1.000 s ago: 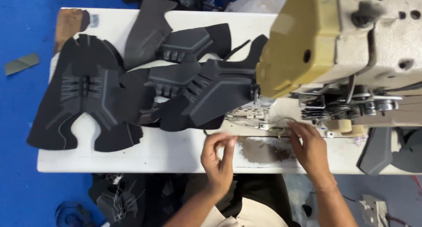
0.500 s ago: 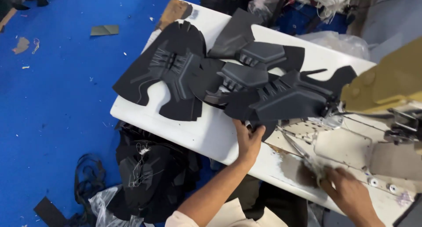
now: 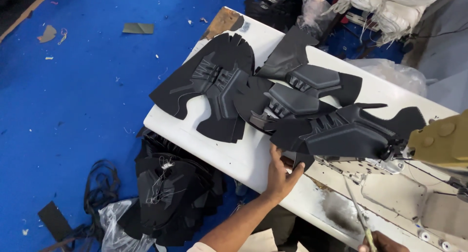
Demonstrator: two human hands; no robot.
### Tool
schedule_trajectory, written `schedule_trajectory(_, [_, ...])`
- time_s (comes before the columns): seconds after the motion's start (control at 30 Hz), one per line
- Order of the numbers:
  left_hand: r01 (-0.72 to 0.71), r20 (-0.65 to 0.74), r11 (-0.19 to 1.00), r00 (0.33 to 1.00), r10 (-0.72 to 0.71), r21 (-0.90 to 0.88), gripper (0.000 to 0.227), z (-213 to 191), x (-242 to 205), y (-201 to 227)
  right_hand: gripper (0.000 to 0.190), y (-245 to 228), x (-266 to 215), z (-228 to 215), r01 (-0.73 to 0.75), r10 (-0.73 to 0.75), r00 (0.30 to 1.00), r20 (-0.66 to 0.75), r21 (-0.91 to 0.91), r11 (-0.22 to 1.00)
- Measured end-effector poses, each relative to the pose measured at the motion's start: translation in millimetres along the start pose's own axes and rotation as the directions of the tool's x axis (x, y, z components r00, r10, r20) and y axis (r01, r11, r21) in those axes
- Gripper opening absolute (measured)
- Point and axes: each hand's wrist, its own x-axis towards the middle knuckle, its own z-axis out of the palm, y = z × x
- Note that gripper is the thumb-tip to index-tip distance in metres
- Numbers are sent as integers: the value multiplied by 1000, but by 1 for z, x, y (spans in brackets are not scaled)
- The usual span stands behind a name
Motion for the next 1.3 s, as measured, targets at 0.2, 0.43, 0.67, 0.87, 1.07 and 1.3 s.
schedule_trajectory(0.2, [-6, 9, 996, 1000, 5, 88, 93, -1, -3, -6, 76, -140, -14, -36, 226, -220, 974, 61, -129, 965])
schedule_trajectory(0.43, [-23, -41, 998, 999, 25, 60, 92, 3, -3, -17, 78, -268, -34, -53, 341, -332, 940, 83, -309, 888])
schedule_trajectory(0.67, [-41, -68, 984, 996, 54, 172, 94, 4, -6, -20, 60, -313, -34, -64, 399, -374, 908, 189, -123, 908])
schedule_trajectory(0.87, [11, -93, 984, 996, 5, 180, 98, 6, -4, -10, 55, -317, -32, -72, 495, -463, 866, 189, -183, 850])
schedule_trajectory(1.07, [20, -44, 990, 999, -14, 142, 96, 6, -3, -13, 55, -318, -35, -72, 547, -529, 836, 148, -145, 824])
schedule_trajectory(1.3, [12, -36, 992, 999, -7, 122, 96, 0, -5, -23, 55, -329, -33, -60, 635, -630, 768, 118, -268, 724])
